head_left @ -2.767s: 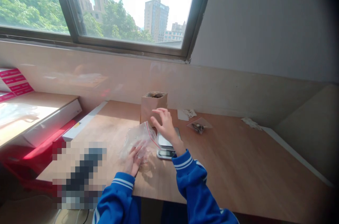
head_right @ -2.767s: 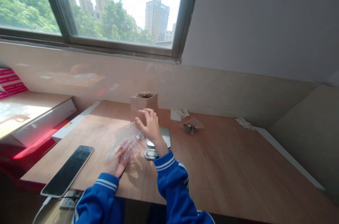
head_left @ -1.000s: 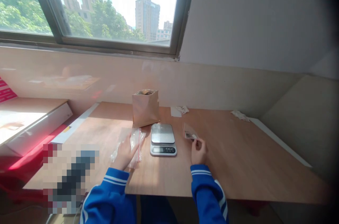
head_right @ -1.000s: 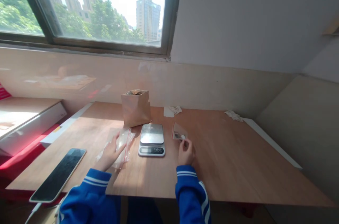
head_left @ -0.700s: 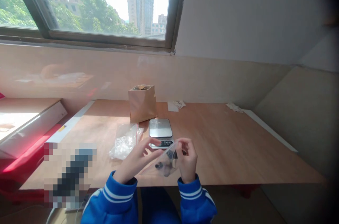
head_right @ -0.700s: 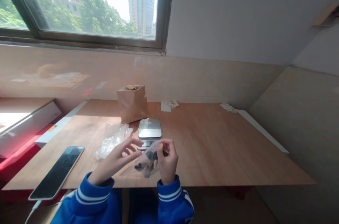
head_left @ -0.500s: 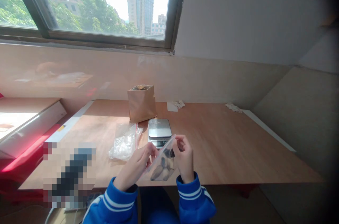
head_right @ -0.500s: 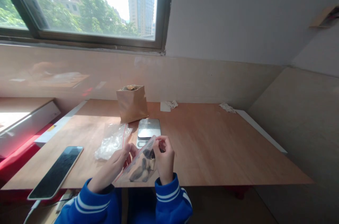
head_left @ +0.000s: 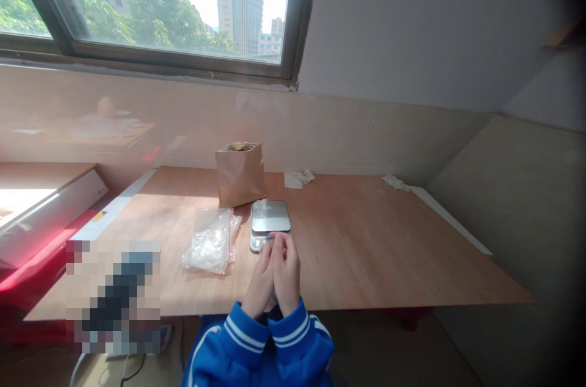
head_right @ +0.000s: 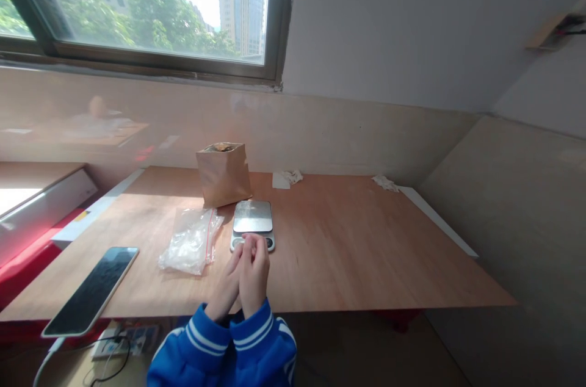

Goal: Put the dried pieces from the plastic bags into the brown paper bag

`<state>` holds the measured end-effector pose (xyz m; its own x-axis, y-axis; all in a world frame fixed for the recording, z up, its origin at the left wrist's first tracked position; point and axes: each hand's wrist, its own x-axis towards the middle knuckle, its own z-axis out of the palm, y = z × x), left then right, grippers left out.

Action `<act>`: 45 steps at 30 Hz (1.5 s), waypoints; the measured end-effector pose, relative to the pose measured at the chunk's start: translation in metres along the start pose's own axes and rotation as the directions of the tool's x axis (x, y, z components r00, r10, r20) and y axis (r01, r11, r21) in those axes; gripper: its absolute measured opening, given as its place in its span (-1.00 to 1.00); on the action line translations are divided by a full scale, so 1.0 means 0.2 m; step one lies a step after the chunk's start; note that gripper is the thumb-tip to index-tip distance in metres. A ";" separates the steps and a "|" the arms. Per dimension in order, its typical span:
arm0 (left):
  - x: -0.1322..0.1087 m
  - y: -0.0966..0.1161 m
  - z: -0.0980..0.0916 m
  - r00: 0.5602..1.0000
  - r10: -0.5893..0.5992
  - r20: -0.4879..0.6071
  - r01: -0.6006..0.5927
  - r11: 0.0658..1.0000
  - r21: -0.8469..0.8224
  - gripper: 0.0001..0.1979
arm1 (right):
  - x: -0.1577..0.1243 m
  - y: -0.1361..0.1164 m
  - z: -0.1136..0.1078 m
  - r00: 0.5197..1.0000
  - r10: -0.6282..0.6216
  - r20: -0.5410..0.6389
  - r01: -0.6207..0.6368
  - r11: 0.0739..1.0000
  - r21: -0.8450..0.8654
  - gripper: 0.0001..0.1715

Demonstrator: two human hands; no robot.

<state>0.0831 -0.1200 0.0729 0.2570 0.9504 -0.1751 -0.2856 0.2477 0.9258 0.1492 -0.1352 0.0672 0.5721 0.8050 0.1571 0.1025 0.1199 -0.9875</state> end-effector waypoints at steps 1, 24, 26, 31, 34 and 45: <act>0.01 -0.03 0.00 0.999 0.027 -0.029 -0.026 1.000 0.010 -0.78 | 0.00 0.02 0.01 0.999 0.020 0.025 -0.022 0.998 0.064 -0.62; -0.06 -0.01 -0.08 0.958 0.246 0.150 -0.287 0.856 0.430 -0.70 | -0.04 0.04 -0.15 0.865 0.068 0.497 -0.279 0.888 0.365 -0.60; -0.06 0.03 -0.08 0.949 0.267 0.166 -0.313 0.847 0.429 -0.69 | -0.04 0.03 -0.15 0.901 0.041 0.433 -0.191 0.931 0.310 -0.62; -0.04 0.10 -0.08 0.948 0.278 0.157 -0.319 0.825 0.466 -0.71 | 0.01 0.00 -0.14 0.939 -0.040 0.342 0.060 0.997 -0.047 -0.71; -0.03 0.11 -0.08 0.950 0.285 0.127 -0.312 0.841 0.442 -0.75 | 0.06 -0.06 -0.14 0.830 -0.085 0.551 0.166 0.981 -0.099 -0.68; 0.07 0.15 -0.10 0.933 0.336 0.133 -0.358 0.812 0.462 -0.75 | 0.14 -0.09 -0.08 0.781 -0.152 0.606 0.206 0.978 -0.020 -0.65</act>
<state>0.0596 -0.0957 0.0926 0.2667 0.9445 0.1920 0.1023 -0.2258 0.9688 0.1761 -0.1250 0.0896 -0.0622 0.9625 0.2641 0.2348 0.2713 -0.9334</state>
